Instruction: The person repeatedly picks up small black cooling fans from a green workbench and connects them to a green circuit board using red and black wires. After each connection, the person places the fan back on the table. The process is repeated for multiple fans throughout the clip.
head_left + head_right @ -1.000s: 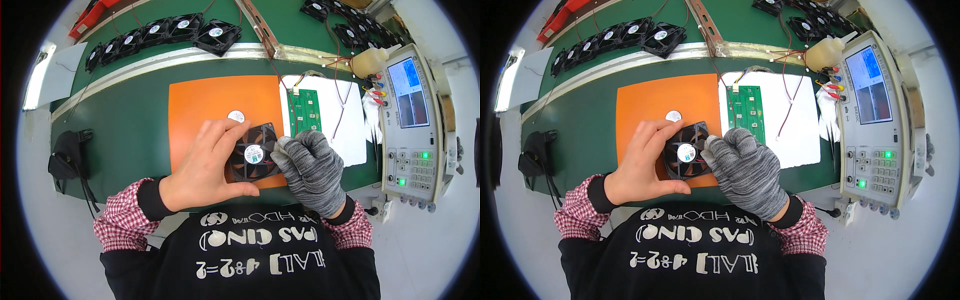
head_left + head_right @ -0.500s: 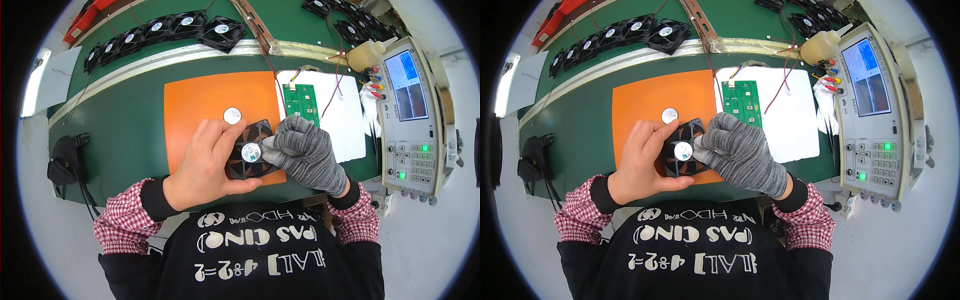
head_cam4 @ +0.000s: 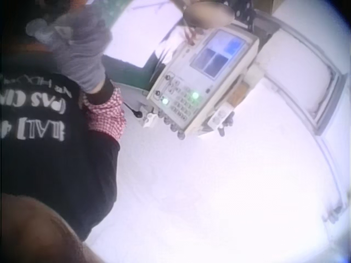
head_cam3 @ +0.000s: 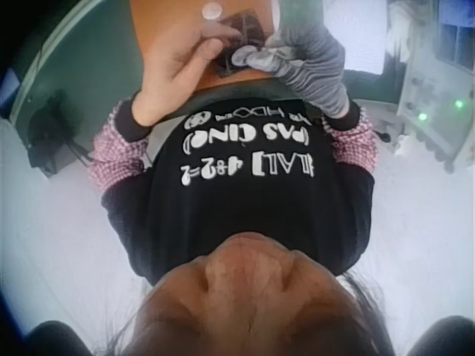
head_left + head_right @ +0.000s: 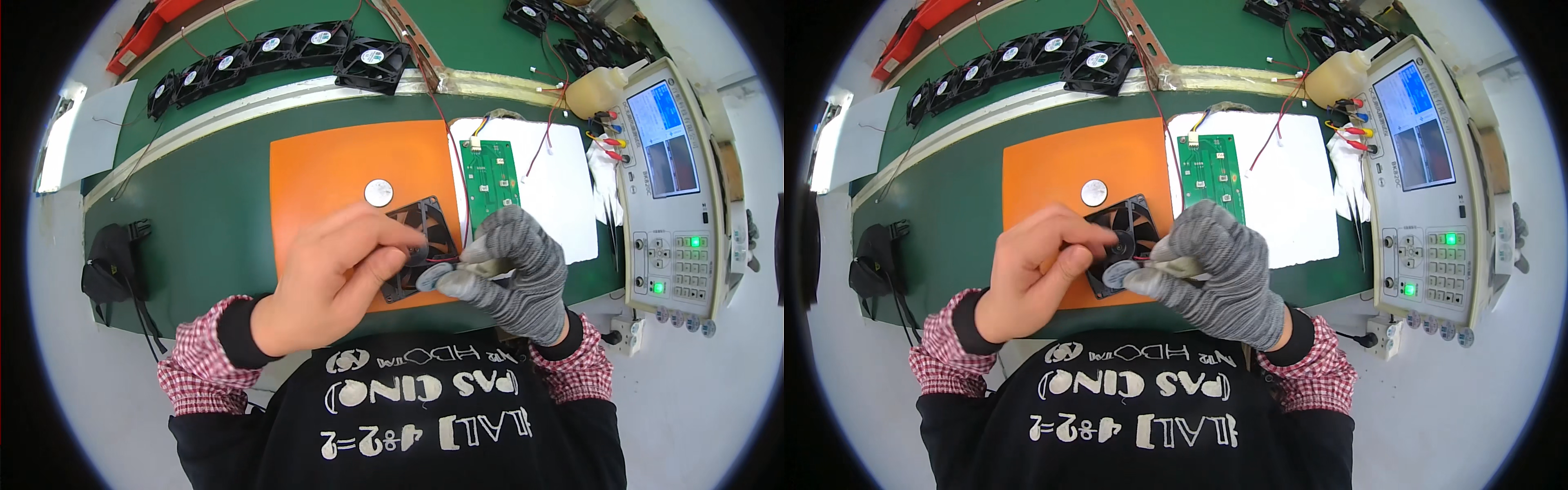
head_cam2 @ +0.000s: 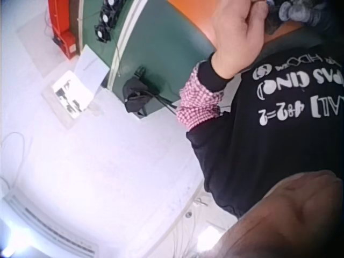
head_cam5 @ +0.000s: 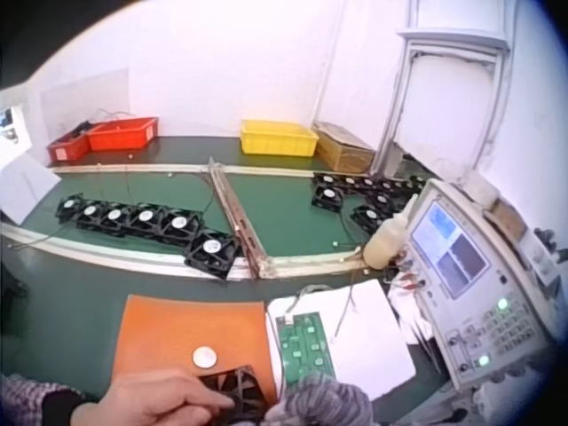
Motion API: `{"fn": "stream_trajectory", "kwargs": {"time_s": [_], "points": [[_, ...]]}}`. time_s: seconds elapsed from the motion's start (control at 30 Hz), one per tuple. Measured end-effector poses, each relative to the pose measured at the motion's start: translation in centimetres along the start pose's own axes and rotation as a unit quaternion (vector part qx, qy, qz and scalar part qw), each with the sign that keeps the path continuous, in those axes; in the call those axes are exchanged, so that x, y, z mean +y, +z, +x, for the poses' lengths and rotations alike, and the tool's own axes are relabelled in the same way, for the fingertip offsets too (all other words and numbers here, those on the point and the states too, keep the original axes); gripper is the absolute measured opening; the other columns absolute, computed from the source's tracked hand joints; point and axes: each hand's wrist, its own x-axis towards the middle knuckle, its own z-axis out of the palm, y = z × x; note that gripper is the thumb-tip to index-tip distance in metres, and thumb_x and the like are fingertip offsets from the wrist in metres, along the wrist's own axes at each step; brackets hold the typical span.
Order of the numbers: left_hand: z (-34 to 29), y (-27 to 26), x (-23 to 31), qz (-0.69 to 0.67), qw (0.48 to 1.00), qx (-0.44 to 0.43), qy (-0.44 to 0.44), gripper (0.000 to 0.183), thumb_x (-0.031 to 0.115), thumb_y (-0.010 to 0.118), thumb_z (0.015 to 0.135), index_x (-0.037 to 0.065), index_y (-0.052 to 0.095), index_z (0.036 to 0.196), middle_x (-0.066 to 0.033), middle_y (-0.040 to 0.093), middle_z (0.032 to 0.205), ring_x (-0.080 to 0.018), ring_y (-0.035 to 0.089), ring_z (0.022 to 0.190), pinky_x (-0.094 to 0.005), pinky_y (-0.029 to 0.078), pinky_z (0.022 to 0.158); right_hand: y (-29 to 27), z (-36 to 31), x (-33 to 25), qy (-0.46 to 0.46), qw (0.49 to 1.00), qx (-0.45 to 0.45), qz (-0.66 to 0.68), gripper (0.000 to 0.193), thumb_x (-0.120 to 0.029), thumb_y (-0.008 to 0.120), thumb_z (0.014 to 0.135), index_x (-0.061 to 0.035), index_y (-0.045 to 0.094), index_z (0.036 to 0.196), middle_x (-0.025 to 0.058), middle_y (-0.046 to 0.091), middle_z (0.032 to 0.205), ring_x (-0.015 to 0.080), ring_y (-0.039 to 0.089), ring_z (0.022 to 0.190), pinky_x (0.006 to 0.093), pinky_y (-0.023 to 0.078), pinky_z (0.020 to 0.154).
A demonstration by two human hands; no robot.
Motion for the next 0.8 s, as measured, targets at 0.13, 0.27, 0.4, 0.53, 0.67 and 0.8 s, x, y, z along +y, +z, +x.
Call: {"fn": "stream_trajectory", "kwargs": {"time_s": [0.13,0.27,0.4,0.53,0.67,0.8], "points": [[0.3,0.6,0.5,-0.286,0.939,-0.062,-0.181,0.021,0.017,0.072,0.091,-0.001,0.066,0.099,-0.0054,0.064,0.084,-0.0120,0.058,0.075,-0.0247,0.046,0.067,0.8,-0.2,-0.5,0.008,0.998,-0.006,-0.057,0.037,-0.031,0.089,0.071,-0.0096,0.062,0.084,0.0044,0.059,0.077,0.0192,0.064,0.065,0.0313,0.052,0.057],[0.9,0.8,0.7,-0.139,0.972,-0.009,-0.189,0.010,0.010,0.075,0.084,0.004,0.066,0.085,-0.0032,0.062,0.084,-0.0159,0.056,0.081,-0.0293,0.044,0.076,0.8,-0.6,-0.3,-0.005,0.992,0.026,-0.121,0.036,-0.032,0.089,0.070,-0.0101,0.063,0.082,0.0040,0.058,0.076,0.0196,0.063,0.061,0.0319,0.050,0.053],[1.9,0.5,-1.4,0.100,0.994,0.027,-0.017,0.017,0.002,0.079,0.070,0.007,0.064,0.076,-0.0034,0.058,0.091,-0.0230,0.052,0.088,-0.0352,0.040,0.085,0.9,-1.6,0.2,-0.026,0.992,-0.002,-0.127,0.036,-0.035,0.088,0.070,-0.0105,0.064,0.083,0.0039,0.057,0.075,0.0207,0.060,0.058,0.0338,0.048,0.048],[3.3,0.6,-1.9,0.117,0.992,-0.012,-0.044,0.027,0.002,0.083,0.066,0.007,0.059,0.079,-0.0045,0.052,0.095,-0.0222,0.052,0.087,-0.0340,0.041,0.082,1.9,-2.0,0.5,-0.052,0.989,-0.030,-0.132,0.036,-0.036,0.087,0.070,-0.0104,0.065,0.082,0.0044,0.058,0.076,0.0217,0.061,0.060,0.0346,0.048,0.049],[4.9,-0.3,-2.0,0.040,0.980,-0.121,-0.155,0.035,0.001,0.083,0.065,0.007,0.054,0.083,-0.0034,0.048,0.092,-0.0175,0.051,0.084,-0.0303,0.042,0.076,2.1,-2.1,0.7,-0.050,0.991,-0.042,-0.116,0.033,-0.034,0.086,0.073,-0.0099,0.065,0.082,0.0061,0.060,0.078,0.0223,0.062,0.062,0.0348,0.049,0.050],[5.6,-0.7,-1.3,0.043,0.969,-0.148,-0.195,0.034,-0.001,0.082,0.067,0.007,0.054,0.085,-0.0023,0.047,0.092,-0.0144,0.048,0.082,-0.0273,0.042,0.073,2.1,-2.1,0.6,-0.030,0.991,-0.057,-0.120,0.033,-0.033,0.085,0.074,-0.0093,0.065,0.083,0.0067,0.060,0.080,0.0234,0.063,0.062,0.0351,0.049,0.052]]}}
